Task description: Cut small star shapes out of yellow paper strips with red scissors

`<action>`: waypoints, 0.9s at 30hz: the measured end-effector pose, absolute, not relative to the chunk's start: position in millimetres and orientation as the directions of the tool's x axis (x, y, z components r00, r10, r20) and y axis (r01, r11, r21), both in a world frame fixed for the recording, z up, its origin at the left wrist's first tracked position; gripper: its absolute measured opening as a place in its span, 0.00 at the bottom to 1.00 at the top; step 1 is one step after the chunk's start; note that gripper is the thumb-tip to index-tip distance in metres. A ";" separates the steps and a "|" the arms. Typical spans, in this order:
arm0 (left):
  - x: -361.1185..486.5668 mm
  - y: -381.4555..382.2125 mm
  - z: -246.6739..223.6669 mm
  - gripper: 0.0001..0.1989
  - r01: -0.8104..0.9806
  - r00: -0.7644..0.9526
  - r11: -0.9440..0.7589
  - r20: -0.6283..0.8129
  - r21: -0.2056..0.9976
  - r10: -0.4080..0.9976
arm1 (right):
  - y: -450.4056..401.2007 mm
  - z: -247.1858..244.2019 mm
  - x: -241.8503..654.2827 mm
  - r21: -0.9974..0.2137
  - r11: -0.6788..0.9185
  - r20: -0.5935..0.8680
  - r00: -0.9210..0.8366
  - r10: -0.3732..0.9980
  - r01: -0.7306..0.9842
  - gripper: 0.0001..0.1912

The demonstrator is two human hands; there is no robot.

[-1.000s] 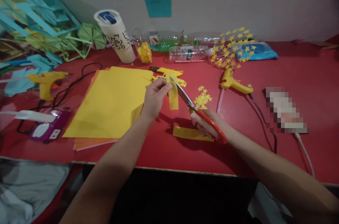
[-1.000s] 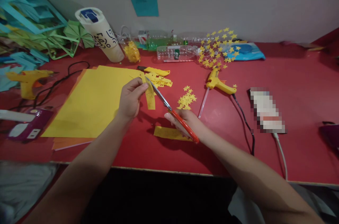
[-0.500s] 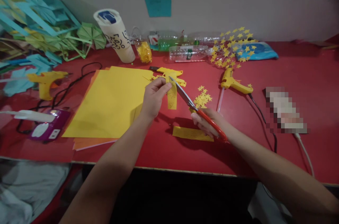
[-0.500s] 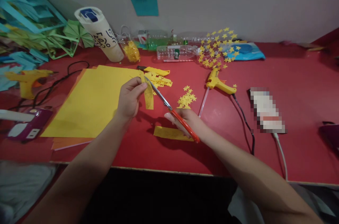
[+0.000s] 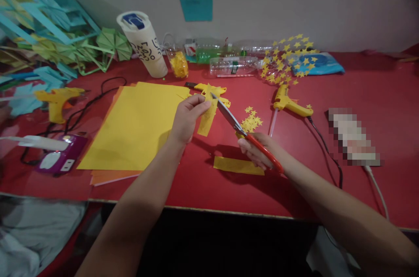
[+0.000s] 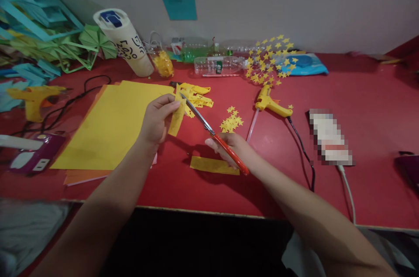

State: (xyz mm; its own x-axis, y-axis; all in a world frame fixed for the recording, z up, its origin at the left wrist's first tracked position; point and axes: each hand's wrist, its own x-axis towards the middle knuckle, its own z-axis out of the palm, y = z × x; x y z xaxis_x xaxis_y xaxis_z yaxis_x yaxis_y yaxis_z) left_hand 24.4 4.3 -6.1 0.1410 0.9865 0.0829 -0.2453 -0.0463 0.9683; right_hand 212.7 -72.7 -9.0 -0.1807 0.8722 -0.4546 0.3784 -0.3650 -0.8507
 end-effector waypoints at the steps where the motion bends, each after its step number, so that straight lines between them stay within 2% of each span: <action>1: 23.6 5.4 -5.6 0.10 -0.273 0.144 -0.004 0.045 0.962 0.989 | -72.9 -7.1 212.6 -0.850 -0.373 -0.457 -0.169 0.873 0.371 0.21; 5: 24.2 11.0 -11.1 0.10 -0.404 0.155 0.120 -0.062 0.907 0.986 | -75.4 -2.9 213.6 -0.895 -0.351 -0.416 -0.232 0.879 0.274 0.20; 7: 27.9 10.5 -15.5 0.08 -0.359 0.190 0.165 -0.102 0.919 0.976 | -76.7 -3.8 214.6 -0.920 -0.322 -0.377 -0.280 0.883 0.225 0.20; 8: 30.3 8.5 -16.7 0.08 -0.272 0.236 0.181 -0.117 0.945 0.965 | -77.1 -4.7 215.0 -0.925 -0.315 -0.368 -0.294 0.882 0.214 0.21; 11: 37.2 -3.3 -13.6 0.09 0.010 0.414 0.066 -0.064 0.998 0.908 | -77.4 -7.0 215.6 -0.917 -0.321 -0.383 -0.296 0.875 0.236 0.21; 12: 38.6 -8.0 -10.8 0.09 0.065 0.460 -0.009 -0.022 0.998 0.888 | -77.3 -7.2 215.6 -0.914 -0.320 -0.386 -0.287 0.877 0.250 0.21; 15: 39.2 -19.2 -2.7 0.10 0.113 0.437 -0.162 0.097 0.980 0.894 | -77.1 -5.9 214.8 -0.913 -0.305 -0.372 -0.249 0.894 0.270 0.22; 18: 37.4 -21.7 -1.9 0.17 0.083 0.387 -0.219 0.171 0.972 0.906 | -77.0 -4.4 212.7 -0.911 -0.306 -0.368 -0.206 0.907 0.277 0.23; 21: 36.8 -17.0 -8.3 0.23 -0.041 0.296 -0.231 0.232 0.972 0.927 | -77.4 -4.6 209.9 -0.905 -0.299 -0.364 -0.185 0.913 0.304 0.23; 25: 36.3 -11.7 -13.5 0.19 -0.227 0.226 -0.251 0.302 0.941 0.926 | -79.9 -7.1 207.8 -0.901 -0.290 -0.360 -0.182 0.915 0.322 0.25; 27: 35.6 -13.7 -11.1 0.17 -0.211 0.251 -0.268 0.317 0.940 0.915 | -81.2 -8.6 207.4 -0.904 -0.270 -0.342 -0.181 0.922 0.333 0.26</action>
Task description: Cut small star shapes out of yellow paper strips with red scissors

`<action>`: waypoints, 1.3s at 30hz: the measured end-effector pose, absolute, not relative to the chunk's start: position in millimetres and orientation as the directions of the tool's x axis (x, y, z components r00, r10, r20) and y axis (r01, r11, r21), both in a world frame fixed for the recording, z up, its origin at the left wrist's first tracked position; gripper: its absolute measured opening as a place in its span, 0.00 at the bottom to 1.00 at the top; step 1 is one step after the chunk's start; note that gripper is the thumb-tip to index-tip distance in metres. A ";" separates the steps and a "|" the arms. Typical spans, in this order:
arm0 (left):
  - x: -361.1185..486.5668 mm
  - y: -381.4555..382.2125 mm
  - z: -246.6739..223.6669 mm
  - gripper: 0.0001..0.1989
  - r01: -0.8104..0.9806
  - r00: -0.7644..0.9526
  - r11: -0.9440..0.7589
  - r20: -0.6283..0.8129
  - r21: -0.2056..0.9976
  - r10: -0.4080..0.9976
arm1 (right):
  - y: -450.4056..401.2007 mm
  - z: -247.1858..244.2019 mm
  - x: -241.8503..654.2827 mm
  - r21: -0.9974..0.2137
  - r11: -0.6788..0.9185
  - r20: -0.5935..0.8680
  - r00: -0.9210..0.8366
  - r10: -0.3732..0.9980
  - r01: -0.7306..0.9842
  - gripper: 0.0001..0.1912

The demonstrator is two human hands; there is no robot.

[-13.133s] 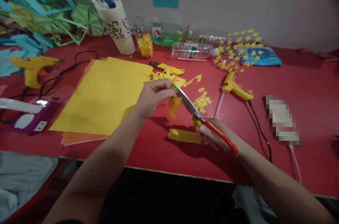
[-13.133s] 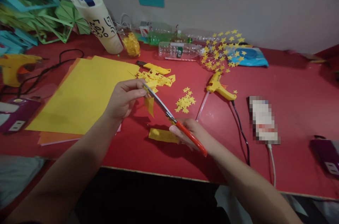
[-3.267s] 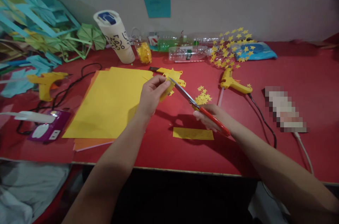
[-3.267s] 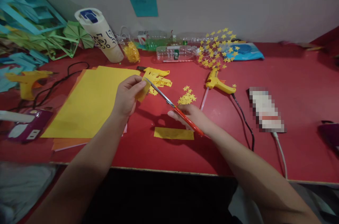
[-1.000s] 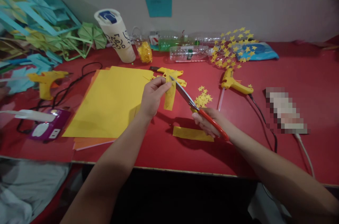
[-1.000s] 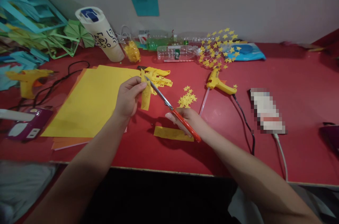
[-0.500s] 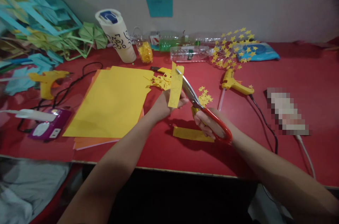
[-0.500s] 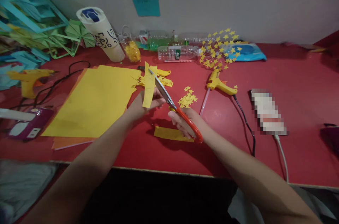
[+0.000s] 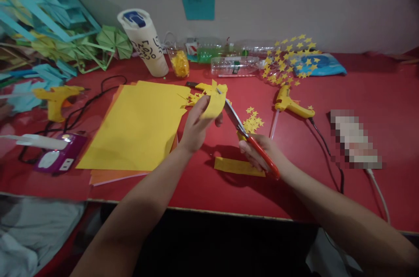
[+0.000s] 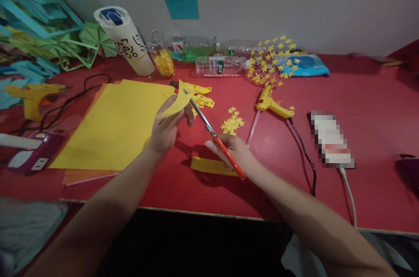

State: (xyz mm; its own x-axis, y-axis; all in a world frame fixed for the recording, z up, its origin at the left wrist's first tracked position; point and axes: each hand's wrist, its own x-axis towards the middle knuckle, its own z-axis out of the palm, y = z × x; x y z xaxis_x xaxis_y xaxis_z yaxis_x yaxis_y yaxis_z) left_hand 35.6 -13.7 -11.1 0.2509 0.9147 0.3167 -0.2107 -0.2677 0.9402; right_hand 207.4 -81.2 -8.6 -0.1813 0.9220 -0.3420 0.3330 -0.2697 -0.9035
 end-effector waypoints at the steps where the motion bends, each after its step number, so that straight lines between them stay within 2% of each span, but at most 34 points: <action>1: 35.4 -15.7 -9.2 0.18 -0.168 0.254 -0.272 0.308 0.947 0.917 | -81.7 -9.3 207.3 -0.903 -0.253 -0.328 -0.178 0.928 0.346 0.27; 5: 37.3 -22.9 -4.3 0.21 -0.084 0.220 -0.243 0.256 0.966 0.941 | -82.1 -11.1 207.2 -0.888 -0.172 -0.261 -0.159 0.952 0.427 0.28; 10: 40.6 -16.7 -7.4 0.21 -0.219 0.180 -0.189 0.230 0.957 0.956 | -81.4 -10.1 206.8 -0.869 -0.132 -0.226 -0.145 0.963 0.478 0.29; 14: 38.9 -12.7 -6.4 0.16 -0.282 0.167 -0.181 0.234 0.942 0.958 | -80.4 -9.9 206.4 -0.856 -0.113 -0.210 -0.140 0.968 0.505 0.30; 18: 38.8 -17.2 -5.5 0.21 -0.280 0.221 -0.152 0.218 0.948 0.951 | -78.5 -13.7 207.0 -0.826 -0.062 -0.163 -0.132 0.978 0.561 0.30; 22: 41.6 -19.2 -4.0 0.24 -0.328 0.213 -0.054 0.129 0.943 0.968 | -76.7 -17.0 207.4 -0.805 -0.042 -0.134 -0.113 0.984 0.592 0.31; 28: 38.8 -12.2 5.3 0.29 -0.432 0.287 0.202 -0.078 0.879 0.955 | -76.7 -15.3 206.3 -0.765 -0.036 -0.097 -0.059 0.994 0.643 0.32; 32: 35.0 -10.3 9.3 0.30 -0.435 0.339 0.265 -0.116 0.860 0.934 | -76.6 -14.4 207.4 -0.706 -0.031 -0.058 -0.014 0.998 0.708 0.32; 35: 34.3 -11.4 9.6 0.28 -0.427 0.393 0.305 -0.129 0.851 0.910 | -76.0 -14.3 208.9 -0.679 -0.025 -0.035 0.002 0.999 0.734 0.31; 39: 36.6 -12.2 5.1 0.16 -0.472 0.402 0.340 -0.145 0.814 0.904 | -75.2 -13.4 208.6 -0.673 -0.038 -0.048 0.008 0.999 0.739 0.31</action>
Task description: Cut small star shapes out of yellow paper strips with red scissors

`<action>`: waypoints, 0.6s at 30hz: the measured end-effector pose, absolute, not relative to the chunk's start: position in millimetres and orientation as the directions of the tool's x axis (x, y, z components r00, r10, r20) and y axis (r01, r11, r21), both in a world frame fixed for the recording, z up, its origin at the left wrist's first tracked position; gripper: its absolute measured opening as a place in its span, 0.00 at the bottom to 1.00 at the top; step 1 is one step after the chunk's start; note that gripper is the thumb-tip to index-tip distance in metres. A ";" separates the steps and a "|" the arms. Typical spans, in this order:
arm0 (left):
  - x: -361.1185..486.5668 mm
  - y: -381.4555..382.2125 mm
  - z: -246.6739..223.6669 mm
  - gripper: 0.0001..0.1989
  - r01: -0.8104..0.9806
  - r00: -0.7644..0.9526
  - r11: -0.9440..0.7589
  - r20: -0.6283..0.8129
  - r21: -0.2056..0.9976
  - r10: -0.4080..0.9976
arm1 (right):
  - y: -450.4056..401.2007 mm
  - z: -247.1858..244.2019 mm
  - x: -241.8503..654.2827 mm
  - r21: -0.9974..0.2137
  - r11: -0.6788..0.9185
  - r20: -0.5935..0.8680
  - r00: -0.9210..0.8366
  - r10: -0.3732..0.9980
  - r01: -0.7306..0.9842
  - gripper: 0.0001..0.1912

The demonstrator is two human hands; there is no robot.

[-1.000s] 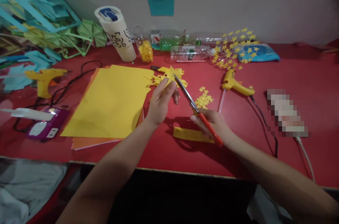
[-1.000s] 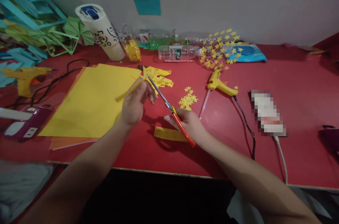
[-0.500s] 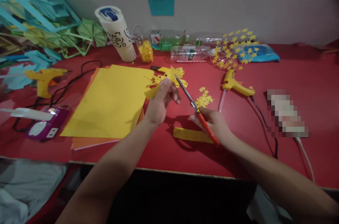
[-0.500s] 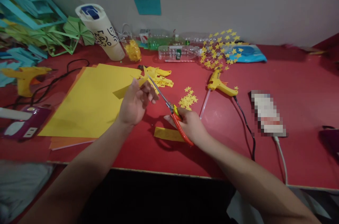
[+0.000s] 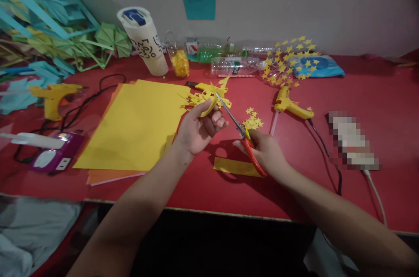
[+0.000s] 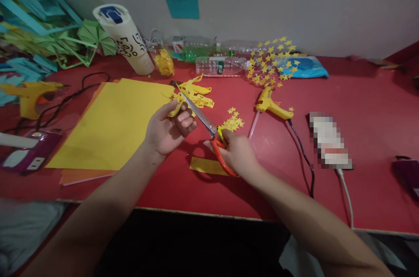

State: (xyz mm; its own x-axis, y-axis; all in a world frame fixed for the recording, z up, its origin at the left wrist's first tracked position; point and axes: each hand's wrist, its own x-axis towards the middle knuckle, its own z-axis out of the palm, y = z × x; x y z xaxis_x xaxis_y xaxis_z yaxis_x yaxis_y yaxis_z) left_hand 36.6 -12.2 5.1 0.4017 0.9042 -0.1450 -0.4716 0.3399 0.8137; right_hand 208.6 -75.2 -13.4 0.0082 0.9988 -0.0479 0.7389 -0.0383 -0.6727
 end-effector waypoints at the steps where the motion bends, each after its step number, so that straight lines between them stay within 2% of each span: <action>1: 37.6 -12.1 3.4 0.13 -0.490 0.364 0.314 -0.136 0.813 0.922 | -75.0 -13.3 208.0 -0.677 -0.042 -0.054 0.007 0.999 0.735 0.32; 4: 40.3 -10.8 -1.6 0.07 -0.505 0.203 0.164 -0.068 0.847 0.977 | -74.3 -13.4 206.6 -0.710 -0.039 -0.066 -0.011 0.998 0.704 0.32; 7: 40.3 -8.4 -4.6 0.06 -0.443 0.074 0.014 0.021 0.896 0.997 | -74.2 -14.1 207.3 -0.759 -0.033 -0.091 -0.055 0.994 0.651 0.32; 12: 33.7 -3.2 -8.1 0.03 -0.317 -0.003 -0.147 0.154 0.937 0.988 | -75.6 -14.5 212.5 -0.831 -0.072 -0.175 -0.136 0.975 0.552 0.30; 18: 28.9 -0.2 -12.0 0.11 -0.232 -0.047 -0.185 0.179 0.955 0.983 | -71.5 -24.0 217.9 -0.834 -0.046 -0.157 -0.158 0.975 0.549 0.32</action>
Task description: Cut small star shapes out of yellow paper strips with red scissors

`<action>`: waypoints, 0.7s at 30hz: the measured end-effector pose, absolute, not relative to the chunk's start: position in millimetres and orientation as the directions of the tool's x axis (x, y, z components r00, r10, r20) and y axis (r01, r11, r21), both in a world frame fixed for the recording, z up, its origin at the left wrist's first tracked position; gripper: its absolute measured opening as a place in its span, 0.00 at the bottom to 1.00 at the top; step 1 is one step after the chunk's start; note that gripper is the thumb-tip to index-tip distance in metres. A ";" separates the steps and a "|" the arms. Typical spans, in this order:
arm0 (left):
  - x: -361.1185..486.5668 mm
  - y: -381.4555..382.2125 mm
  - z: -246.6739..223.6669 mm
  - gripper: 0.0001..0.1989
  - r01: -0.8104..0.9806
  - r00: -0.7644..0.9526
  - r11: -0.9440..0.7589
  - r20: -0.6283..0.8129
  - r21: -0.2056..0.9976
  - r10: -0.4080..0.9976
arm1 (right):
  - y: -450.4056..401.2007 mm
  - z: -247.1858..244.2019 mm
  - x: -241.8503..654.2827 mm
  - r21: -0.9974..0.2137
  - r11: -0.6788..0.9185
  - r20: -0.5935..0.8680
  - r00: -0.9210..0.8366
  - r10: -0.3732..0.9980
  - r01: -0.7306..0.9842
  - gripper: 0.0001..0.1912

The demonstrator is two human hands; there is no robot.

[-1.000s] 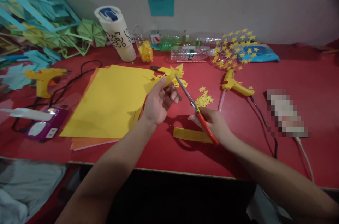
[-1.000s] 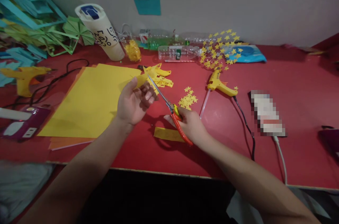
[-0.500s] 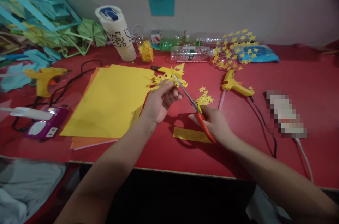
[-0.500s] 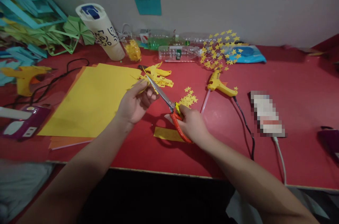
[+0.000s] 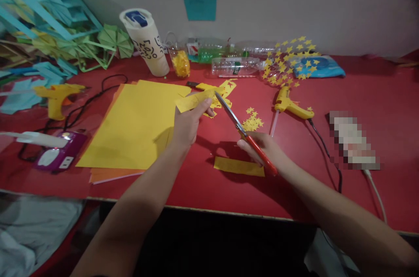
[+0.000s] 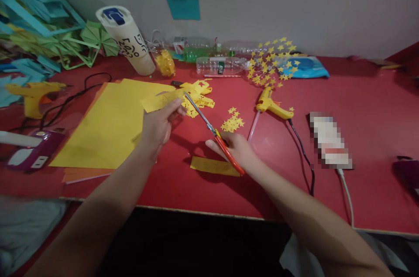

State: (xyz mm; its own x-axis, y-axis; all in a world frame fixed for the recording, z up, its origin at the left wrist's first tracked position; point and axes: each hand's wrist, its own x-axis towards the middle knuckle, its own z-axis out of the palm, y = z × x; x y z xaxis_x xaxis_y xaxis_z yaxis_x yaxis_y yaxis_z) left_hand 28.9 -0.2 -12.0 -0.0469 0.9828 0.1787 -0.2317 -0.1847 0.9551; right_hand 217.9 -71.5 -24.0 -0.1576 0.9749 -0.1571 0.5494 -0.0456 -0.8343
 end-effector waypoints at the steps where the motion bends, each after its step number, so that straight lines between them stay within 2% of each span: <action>1: 28.9 -0.2 -11.8 0.12 -0.226 -0.048 -0.180 0.174 0.957 0.984 | -70.6 -26.4 218.5 -0.835 -0.038 -0.148 -0.158 0.976 0.548 0.32; 7: 30.4 -1.5 -7.2 0.11 -0.275 -0.035 -0.119 0.113 0.954 0.993 | -69.8 -29.3 219.3 -0.862 -0.029 -0.167 -0.230 0.959 0.506 0.32; 12: 27.2 -1.3 -5.7 0.11 -0.253 -0.012 -0.151 0.153 0.956 0.988 | -73.9 -17.0 217.4 -0.892 -0.128 -0.267 -0.276 0.923 0.434 0.29; 21: 19.7 4.2 -5.4 0.10 -0.243 0.066 -0.192 0.214 0.951 0.975 | -74.0 -15.4 219.4 -0.915 -0.139 -0.272 -0.325 0.906 0.379 0.29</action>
